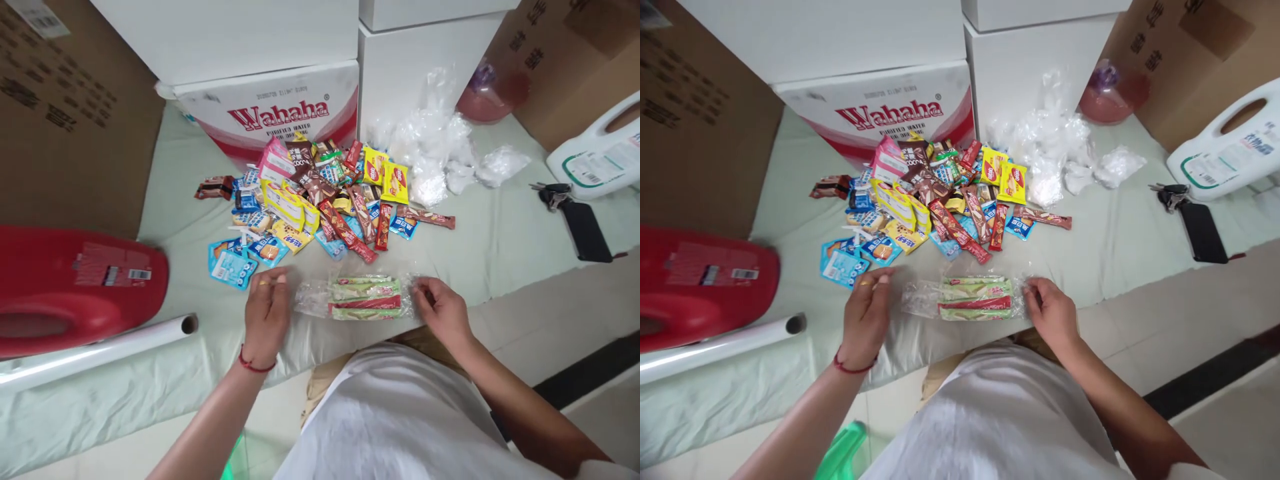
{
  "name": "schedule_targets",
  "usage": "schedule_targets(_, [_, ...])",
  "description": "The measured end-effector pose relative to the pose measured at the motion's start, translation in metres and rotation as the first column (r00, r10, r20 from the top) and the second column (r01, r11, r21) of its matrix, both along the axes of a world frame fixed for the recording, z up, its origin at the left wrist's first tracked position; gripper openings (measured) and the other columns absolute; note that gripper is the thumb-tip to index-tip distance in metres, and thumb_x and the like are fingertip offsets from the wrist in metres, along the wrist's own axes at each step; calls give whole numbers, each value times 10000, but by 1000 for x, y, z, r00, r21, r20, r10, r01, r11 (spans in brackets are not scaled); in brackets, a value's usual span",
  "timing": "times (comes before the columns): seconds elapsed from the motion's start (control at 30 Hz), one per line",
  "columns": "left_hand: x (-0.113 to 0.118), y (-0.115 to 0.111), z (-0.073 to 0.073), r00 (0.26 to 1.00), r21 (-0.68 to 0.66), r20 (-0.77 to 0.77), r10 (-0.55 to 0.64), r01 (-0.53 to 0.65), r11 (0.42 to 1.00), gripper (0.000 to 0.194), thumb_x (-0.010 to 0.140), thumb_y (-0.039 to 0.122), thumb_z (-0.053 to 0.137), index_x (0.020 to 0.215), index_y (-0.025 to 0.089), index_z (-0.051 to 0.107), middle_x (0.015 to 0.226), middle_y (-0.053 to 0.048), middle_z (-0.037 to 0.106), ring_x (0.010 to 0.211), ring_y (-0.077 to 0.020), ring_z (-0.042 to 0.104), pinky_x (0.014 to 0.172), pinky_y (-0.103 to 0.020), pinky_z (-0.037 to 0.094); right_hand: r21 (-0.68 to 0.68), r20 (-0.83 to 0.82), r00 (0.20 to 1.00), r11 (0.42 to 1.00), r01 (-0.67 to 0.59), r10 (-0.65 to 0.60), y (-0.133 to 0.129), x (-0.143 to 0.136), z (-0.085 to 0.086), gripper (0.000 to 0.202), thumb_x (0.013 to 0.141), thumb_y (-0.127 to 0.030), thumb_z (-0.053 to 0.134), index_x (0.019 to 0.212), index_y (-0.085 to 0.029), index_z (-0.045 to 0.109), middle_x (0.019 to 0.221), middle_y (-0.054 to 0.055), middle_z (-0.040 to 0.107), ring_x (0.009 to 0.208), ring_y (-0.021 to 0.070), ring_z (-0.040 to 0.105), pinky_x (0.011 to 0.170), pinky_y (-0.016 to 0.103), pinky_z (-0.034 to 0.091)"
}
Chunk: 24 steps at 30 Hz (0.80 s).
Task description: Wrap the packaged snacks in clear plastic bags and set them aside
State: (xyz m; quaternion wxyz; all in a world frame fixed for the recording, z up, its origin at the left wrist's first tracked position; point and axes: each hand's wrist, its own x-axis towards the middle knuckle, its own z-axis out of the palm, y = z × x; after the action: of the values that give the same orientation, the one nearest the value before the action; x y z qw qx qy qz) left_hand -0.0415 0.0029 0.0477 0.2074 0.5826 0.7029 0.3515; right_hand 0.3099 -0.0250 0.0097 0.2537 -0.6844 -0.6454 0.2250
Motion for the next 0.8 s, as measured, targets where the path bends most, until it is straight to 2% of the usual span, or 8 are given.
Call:
schedule_targets(0.1, [26, -16, 29, 977, 263, -161, 142, -96, 960, 324, 994, 382, 561, 1241, 180, 613, 1231, -150, 629, 1250, -310, 588, 1087, -518, 466, 135, 184, 983, 991, -12, -13, -2, -11, -1, 263, 1012, -315, 530, 1204, -195, 663, 1102, 95, 704, 893, 225, 695, 680, 308, 518])
schedule_targets(0.2, [58, -29, 45, 906, 491, -420, 55, 176, 853, 402, 838, 295, 773, 1207, 253, 619, 1299, -121, 610, 1439, -363, 454, 1232, -630, 279, 240, 287, 957, 970, -28, -44, -4, -22, -3, 175, 996, -200, 498, 1068, -177, 656, 1055, 106, 661, 862, 214, 681, 618, 285, 498])
schedule_targets(0.27, [75, -30, 40, 828, 438, -552, -97, 387, 811, 316, 829, 236, 773, 1113, 296, 646, 1284, -66, 643, 1469, -341, 441, 1275, -651, 148, 242, 319, 948, 968, -63, -18, -4, -25, -3, 177, 977, -142, 483, 980, -185, 655, 985, 83, 640, 784, 186, 654, 590, 265, 478])
schedule_targets(0.3, [80, -28, 34, 808, 385, -574, -132, 409, 827, 267, 843, 217, 751, 1084, 286, 659, 1298, -68, 650, 1482, -342, 430, 1279, -656, 114, 228, 326, 945, 970, -80, 1, -4, -26, -3, 188, 965, -124, 484, 962, -189, 661, 972, 75, 634, 756, 176, 642, 577, 257, 469])
schedule_targets(0.4, [79, -13, 6, 832, 212, -543, -116, 270, 939, 197, 887, 246, 685, 1082, 225, 692, 1381, -141, 622, 1512, -404, 386, 1252, -687, 138, 188, 309, 949, 975, -116, 53, -3, -25, -2, 242, 912, -78, 497, 968, -201, 698, 991, 64, 633, 747, 164, 635, 577, 247, 480])
schedule_targets(0.53, [64, 2, -19, 899, 60, -432, -75, 112, 992, 355, 900, 311, 608, 1206, 143, 674, 1223, -188, 698, 1246, -373, 624, 1124, -592, 393, 162, 254, 960, 974, -160, 115, -2, -23, -1, 406, 842, -20, 480, 1064, -229, 747, 997, 53, 617, 765, 161, 656, 613, 253, 528])
schedule_targets(0.67, [61, 4, -26, 922, -55, -376, -93, 78, 995, 272, 930, 324, 527, 1041, 177, 727, 950, -115, 758, 977, -319, 694, 956, -500, 468, 158, 172, 977, 975, -157, 129, -7, -21, 15, 482, 843, -20, 476, 1210, -224, 712, 1108, 75, 610, 804, 166, 676, 658, 284, 568])
schedule_targets(0.8, [64, 5, -27, 935, -63, -341, -92, 74, 995, 269, 943, 319, 493, 888, 203, 729, 864, -95, 752, 920, -300, 690, 897, -462, 456, 343, 59, 990, 929, -137, 124, -22, -30, 43, 439, 911, -44, 505, 1286, -213, 659, 1166, 109, 602, 882, 185, 666, 709, 315, 578])
